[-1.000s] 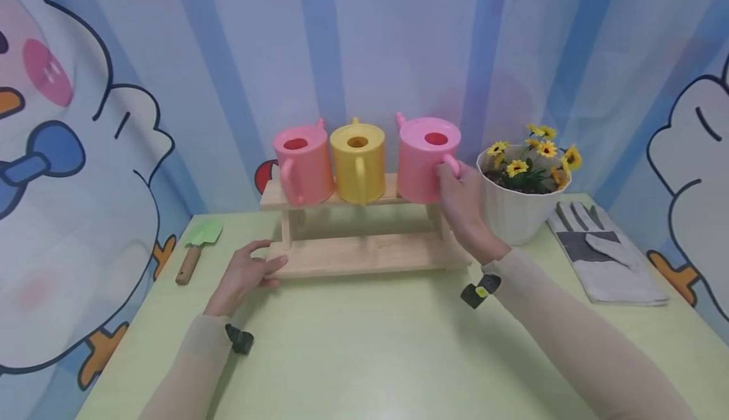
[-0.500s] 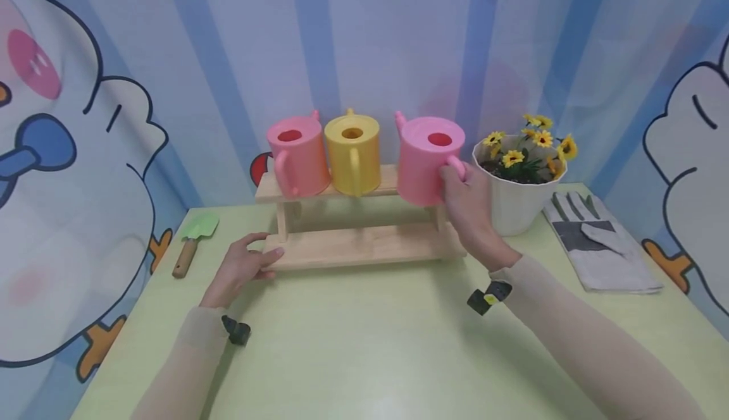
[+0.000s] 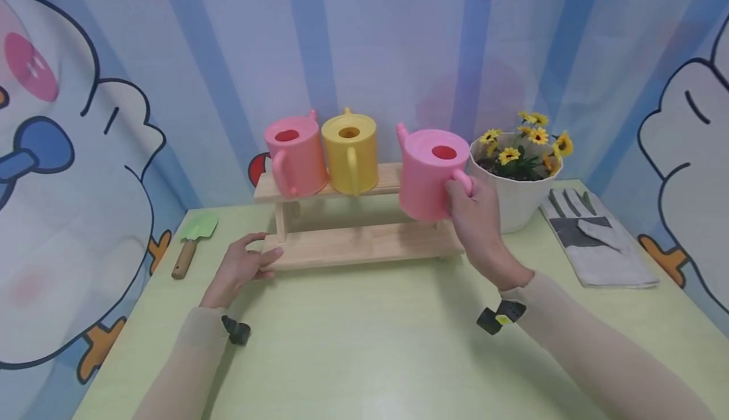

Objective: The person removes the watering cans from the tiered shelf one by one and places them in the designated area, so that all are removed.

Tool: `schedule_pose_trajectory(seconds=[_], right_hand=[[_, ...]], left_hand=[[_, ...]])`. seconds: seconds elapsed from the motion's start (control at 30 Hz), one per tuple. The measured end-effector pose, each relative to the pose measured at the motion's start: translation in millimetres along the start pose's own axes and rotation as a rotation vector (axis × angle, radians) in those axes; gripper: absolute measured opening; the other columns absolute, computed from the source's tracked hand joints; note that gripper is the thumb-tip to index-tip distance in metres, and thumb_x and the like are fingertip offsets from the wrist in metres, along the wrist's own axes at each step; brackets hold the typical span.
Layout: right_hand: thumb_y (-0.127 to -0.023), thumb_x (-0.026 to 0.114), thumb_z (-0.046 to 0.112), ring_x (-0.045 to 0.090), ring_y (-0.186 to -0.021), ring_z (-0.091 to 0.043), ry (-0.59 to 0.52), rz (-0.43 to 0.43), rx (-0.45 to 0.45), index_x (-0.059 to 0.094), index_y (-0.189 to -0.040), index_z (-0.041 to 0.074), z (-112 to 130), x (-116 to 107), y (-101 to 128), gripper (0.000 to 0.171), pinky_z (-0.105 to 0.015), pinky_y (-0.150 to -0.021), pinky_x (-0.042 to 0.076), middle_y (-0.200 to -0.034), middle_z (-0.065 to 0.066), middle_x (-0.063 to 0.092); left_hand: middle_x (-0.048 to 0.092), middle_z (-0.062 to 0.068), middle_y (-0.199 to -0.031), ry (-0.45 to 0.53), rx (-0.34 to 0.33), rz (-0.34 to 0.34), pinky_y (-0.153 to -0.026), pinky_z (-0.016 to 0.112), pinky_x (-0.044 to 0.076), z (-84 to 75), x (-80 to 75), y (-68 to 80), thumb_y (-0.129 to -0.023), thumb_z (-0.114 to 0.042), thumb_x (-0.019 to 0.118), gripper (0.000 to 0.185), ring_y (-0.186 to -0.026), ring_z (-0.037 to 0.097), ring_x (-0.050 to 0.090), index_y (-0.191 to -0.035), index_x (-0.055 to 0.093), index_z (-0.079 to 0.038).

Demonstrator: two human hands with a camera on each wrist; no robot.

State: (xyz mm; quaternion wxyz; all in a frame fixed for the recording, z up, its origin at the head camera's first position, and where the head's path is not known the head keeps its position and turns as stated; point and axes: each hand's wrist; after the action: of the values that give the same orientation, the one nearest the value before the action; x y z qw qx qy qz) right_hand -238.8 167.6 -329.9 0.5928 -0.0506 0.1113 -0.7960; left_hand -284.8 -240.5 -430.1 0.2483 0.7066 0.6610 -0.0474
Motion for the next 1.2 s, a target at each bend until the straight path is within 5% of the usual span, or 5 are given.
schedule_pose_trajectory(seconds=[0.37, 1.2], right_hand=[[-0.111, 0.052, 0.02, 0.044, -0.064, -0.014, -0.017, 0.038, 0.1, 0.046, -0.076, 0.011, -5.7, -7.8, 23.6, 0.037, -0.028, -0.061, 0.039, -0.063, 0.006, 0.044], [-0.112, 0.051, 0.019, 0.047, -0.066, -0.016, 0.099, 0.057, 0.165, 0.048, -0.077, 0.008, -27.9, -19.2, 64.0, 0.037, -0.027, -0.058, 0.04, -0.066, 0.002, 0.046]], left_hand=[[0.071, 0.004, -0.106, 0.018, 0.005, 0.003, -0.076, 0.019, 0.063, 4.8, -0.5, 1.2, -0.106, -0.036, 0.074, 0.089, -0.071, 0.006, 0.076, -0.173, 0.024, -0.005], [0.07, 0.008, -0.115, 0.038, 0.002, 0.0, -0.075, 0.021, 0.064, 2.1, 1.6, -1.3, -0.105, -0.036, 0.075, 0.09, -0.073, 0.006, 0.076, -0.173, 0.025, -0.005]])
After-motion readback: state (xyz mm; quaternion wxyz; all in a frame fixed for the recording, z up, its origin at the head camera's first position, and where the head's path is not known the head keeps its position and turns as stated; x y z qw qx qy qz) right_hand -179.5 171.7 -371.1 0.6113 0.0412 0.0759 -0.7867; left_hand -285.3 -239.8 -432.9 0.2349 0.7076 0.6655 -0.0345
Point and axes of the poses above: each hand's wrist, its own y-axis away from the middle knuckle, its own x-axis out of the palm, z = x × y
